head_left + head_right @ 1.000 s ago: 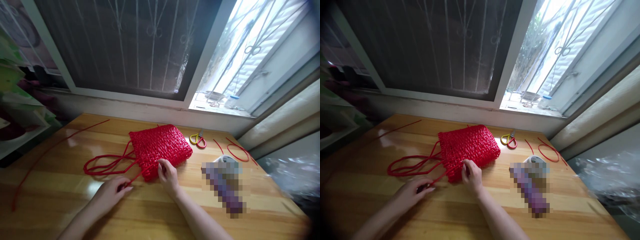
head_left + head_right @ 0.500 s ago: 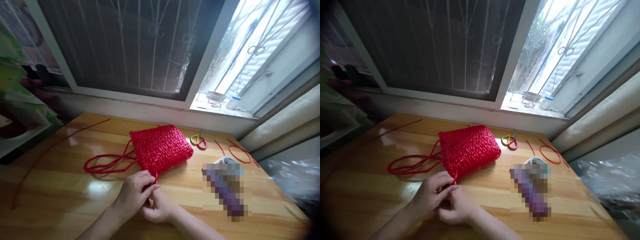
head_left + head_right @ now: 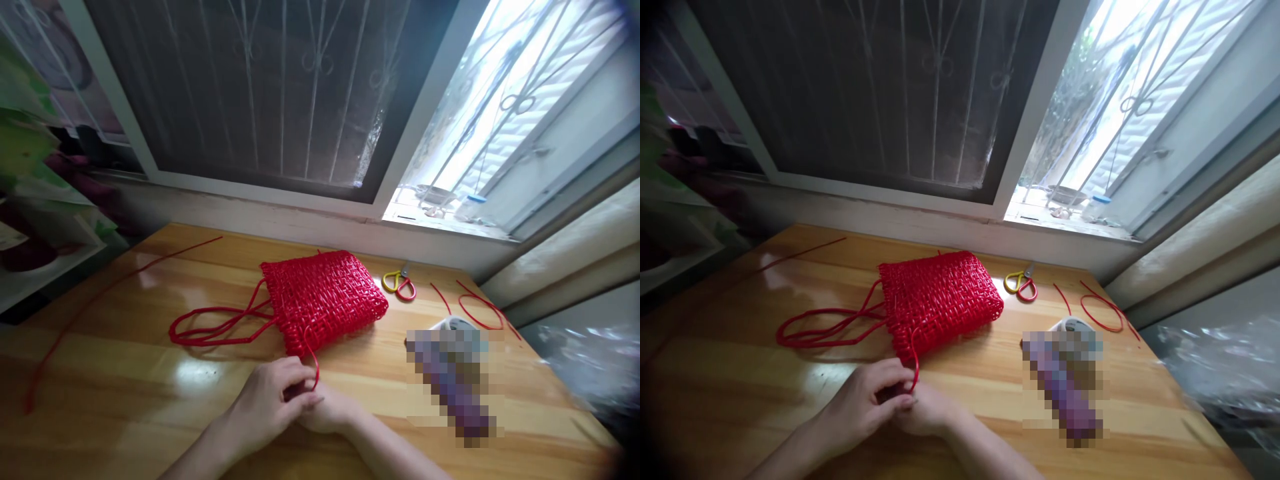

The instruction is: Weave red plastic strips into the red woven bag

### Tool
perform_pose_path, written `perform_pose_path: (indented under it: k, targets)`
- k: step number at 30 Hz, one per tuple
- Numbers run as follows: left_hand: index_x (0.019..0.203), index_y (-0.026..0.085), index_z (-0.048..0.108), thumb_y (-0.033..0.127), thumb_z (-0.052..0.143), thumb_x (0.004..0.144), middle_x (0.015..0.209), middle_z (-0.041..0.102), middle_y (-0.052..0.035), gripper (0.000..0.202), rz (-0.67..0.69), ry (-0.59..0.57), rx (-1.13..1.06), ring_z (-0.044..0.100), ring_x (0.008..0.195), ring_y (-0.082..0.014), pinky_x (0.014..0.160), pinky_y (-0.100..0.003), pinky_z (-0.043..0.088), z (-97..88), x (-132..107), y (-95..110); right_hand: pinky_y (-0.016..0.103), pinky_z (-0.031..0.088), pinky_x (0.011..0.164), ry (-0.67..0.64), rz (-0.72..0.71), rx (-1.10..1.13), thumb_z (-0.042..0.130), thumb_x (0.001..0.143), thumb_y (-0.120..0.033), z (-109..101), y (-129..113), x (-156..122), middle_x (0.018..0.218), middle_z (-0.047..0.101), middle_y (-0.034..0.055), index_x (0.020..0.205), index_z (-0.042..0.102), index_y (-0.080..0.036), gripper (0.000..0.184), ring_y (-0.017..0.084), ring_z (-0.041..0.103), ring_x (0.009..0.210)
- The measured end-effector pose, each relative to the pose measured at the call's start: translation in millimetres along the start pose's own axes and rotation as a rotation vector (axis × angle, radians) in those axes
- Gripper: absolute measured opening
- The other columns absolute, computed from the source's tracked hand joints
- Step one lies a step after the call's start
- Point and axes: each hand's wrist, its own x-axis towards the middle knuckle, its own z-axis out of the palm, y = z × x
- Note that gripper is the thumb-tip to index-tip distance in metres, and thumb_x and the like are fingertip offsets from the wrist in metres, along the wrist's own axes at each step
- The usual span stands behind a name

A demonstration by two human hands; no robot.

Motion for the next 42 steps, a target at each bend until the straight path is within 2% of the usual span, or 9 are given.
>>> perform_pose_path:
  k: [4, 7, 9, 13, 16, 20, 26, 33, 42]
  targets:
    - [0.076, 0.018, 0.061, 0.035, 0.047, 0.083, 0.068, 0.057, 0.0001, 0.023, -0.139, 0.368, -0.236, 0.052, 0.065, -0.0118, 0.060, -0.020, 0.039, 0.6, -4, -24, 0.019, 0.045, 0.053, 0.331, -0.005, 0.066, 0.041, 0.084, -0.014, -5, -3, 0, 0.068, 0.056, 0.0001, 0.085, 0.059, -0.017, 0.017, 0.009, 0.051, 0.056]
    - [0.071, 0.018, 0.058, 0.036, 0.051, 0.081, 0.058, 0.051, 0.0025, 0.022, -0.248, 0.467, -0.316, 0.048, 0.057, -0.0107, 0.056, -0.020, 0.037, 5.0, -1, -46, 0.019, 0.042, 0.048, 0.664, -0.053, 0.008, 0.039, 0.088, -0.018, -18, 1, 2, 0.064, 0.054, -0.0008, 0.096, 0.059, -0.018, 0.021, 0.008, 0.048, 0.051]
    - [0.078, 0.018, 0.059, 0.034, 0.060, 0.074, 0.067, 0.057, 0.0014, 0.017, -0.285, 0.517, -0.424, 0.052, 0.064, -0.0119, 0.062, -0.020, 0.041, 10.7, 4, -56, 0.021, 0.044, 0.054, 0.770, -0.056, -0.111, 0.042, 0.088, -0.019, -27, 5, 3, 0.068, 0.054, 0.0003, 0.101, 0.061, -0.020, 0.023, 0.009, 0.050, 0.055]
    - [0.084, 0.016, 0.059, 0.026, 0.073, 0.059, 0.082, 0.063, -0.0024, 0.031, -0.351, 0.576, -0.777, 0.058, 0.080, -0.0154, 0.077, -0.026, 0.044, 19.2, 18, -62, 0.025, 0.047, 0.063, 0.801, -0.048, -0.283, 0.046, 0.087, -0.020, -37, 4, 5, 0.080, 0.056, 0.0036, 0.105, 0.063, -0.023, 0.025, 0.012, 0.055, 0.069]
    - [0.094, 0.015, 0.059, 0.020, 0.074, 0.060, 0.093, 0.066, -0.0049, 0.038, -0.397, 0.467, -1.070, 0.059, 0.090, -0.0164, 0.085, -0.028, 0.044, 18.0, 24, -58, 0.026, 0.048, 0.067, 0.797, -0.064, -0.318, 0.049, 0.085, -0.019, -35, 3, 6, 0.084, 0.057, 0.0047, 0.100, 0.064, -0.022, 0.022, 0.014, 0.057, 0.076]
    - [0.102, 0.015, 0.059, 0.013, 0.066, 0.070, 0.101, 0.066, -0.0062, 0.033, -0.395, 0.323, -1.336, 0.060, 0.096, -0.0170, 0.089, -0.028, 0.044, 14.5, 30, -51, 0.020, 0.046, 0.049, 0.820, 0.005, -0.154, 0.052, 0.083, -0.022, -25, 11, 7, 0.069, 0.057, 0.0005, 0.086, 0.060, -0.018, 0.009, 0.010, 0.054, 0.053]
    - [0.101, 0.014, 0.061, 0.013, 0.061, 0.076, 0.099, 0.068, -0.0068, 0.025, -0.399, 0.278, -1.426, 0.062, 0.093, -0.0170, 0.084, -0.026, 0.048, 21.5, 38, -53, 0.019, 0.044, 0.050, 0.870, 0.076, -0.236, 0.056, 0.081, -0.028, -21, 22, 12, 0.063, 0.061, -0.0001, 0.070, 0.054, -0.017, 0.015, 0.009, 0.053, 0.052]
    - [0.103, 0.015, 0.060, 0.013, 0.063, 0.074, 0.101, 0.067, -0.0054, 0.029, -0.393, 0.269, -1.439, 0.060, 0.098, -0.0169, 0.092, -0.028, 0.043, 23.6, 36, -54, 0.020, 0.045, 0.055, 0.977, 0.047, -0.338, 0.054, 0.082, -0.027, -25, 20, 21, 0.064, 0.064, 0.0005, 0.069, 0.052, -0.018, 0.016, 0.010, 0.056, 0.054]
    - [0.099, 0.015, 0.062, 0.001, 0.056, 0.064, 0.101, 0.067, -0.0037, 0.039, -0.356, 0.227, -1.445, 0.059, 0.097, -0.0162, 0.087, -0.026, 0.043, 22.1, 31, -61, 0.018, 0.040, 0.051, 0.856, 0.084, -0.465, 0.053, 0.083, -0.028, -26, 25, 19, 0.061, 0.060, -0.0006, 0.064, 0.052, -0.018, 0.021, 0.009, 0.051, 0.052]
